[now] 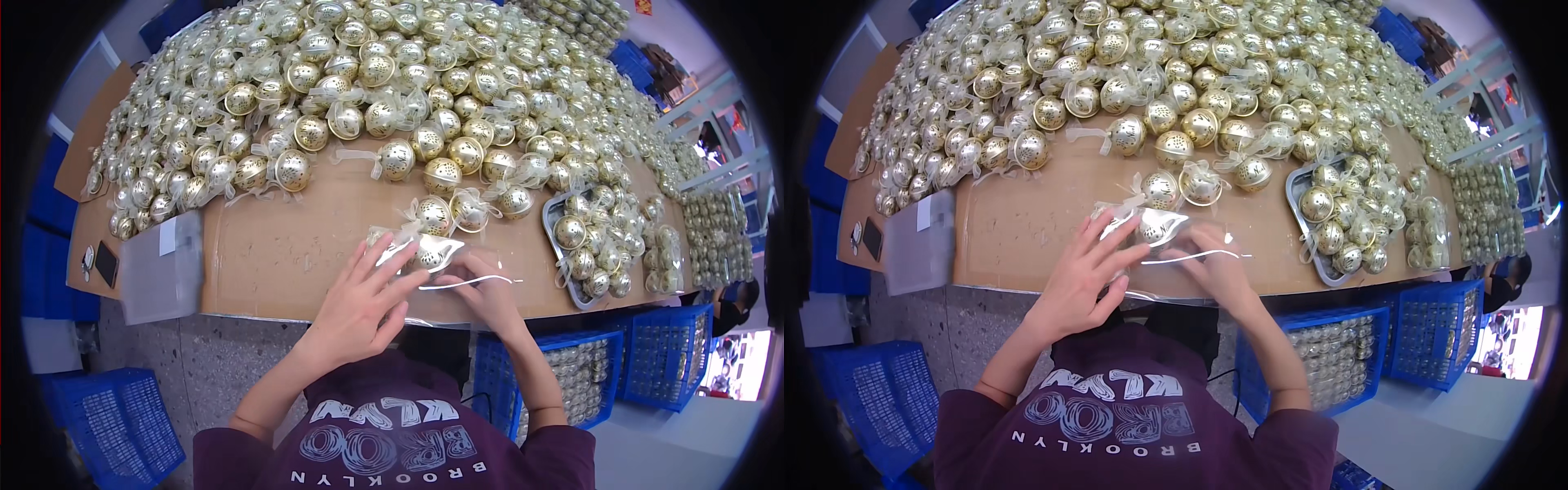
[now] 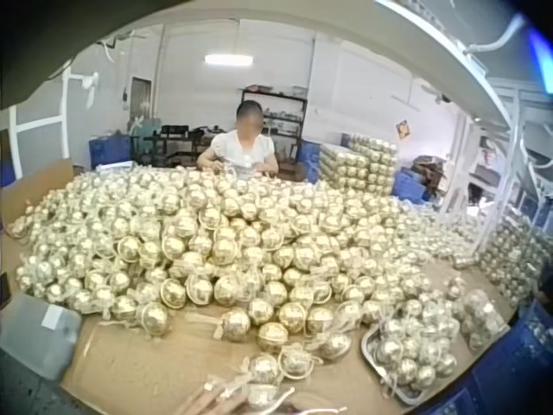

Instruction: Packing gold Christmas ornaments into clear plastic bags and arranging them on trays or in boxes.

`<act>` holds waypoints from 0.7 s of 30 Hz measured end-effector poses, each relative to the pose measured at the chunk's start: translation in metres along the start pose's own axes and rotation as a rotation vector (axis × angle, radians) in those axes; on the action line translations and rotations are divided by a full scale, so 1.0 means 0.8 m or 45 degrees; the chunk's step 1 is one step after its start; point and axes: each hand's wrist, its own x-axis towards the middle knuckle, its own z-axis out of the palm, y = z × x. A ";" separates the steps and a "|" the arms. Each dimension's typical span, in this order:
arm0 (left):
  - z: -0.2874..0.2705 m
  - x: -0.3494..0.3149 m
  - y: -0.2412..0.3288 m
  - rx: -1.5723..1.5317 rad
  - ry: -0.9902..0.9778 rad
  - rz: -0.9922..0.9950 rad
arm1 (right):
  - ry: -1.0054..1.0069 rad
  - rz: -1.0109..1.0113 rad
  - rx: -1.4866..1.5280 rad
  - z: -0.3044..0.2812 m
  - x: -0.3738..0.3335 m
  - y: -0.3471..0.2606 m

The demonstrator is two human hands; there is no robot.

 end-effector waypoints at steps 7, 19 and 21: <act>-0.007 0.014 0.012 0.354 0.069 0.117 | -0.417 -0.241 0.263 -0.050 0.011 0.037; -0.005 0.035 0.020 0.244 0.210 0.107 | 0.381 0.039 -0.597 -0.125 0.065 0.042; 0.002 0.042 0.020 0.212 0.238 0.119 | 0.373 -0.073 -0.552 -0.116 0.071 0.053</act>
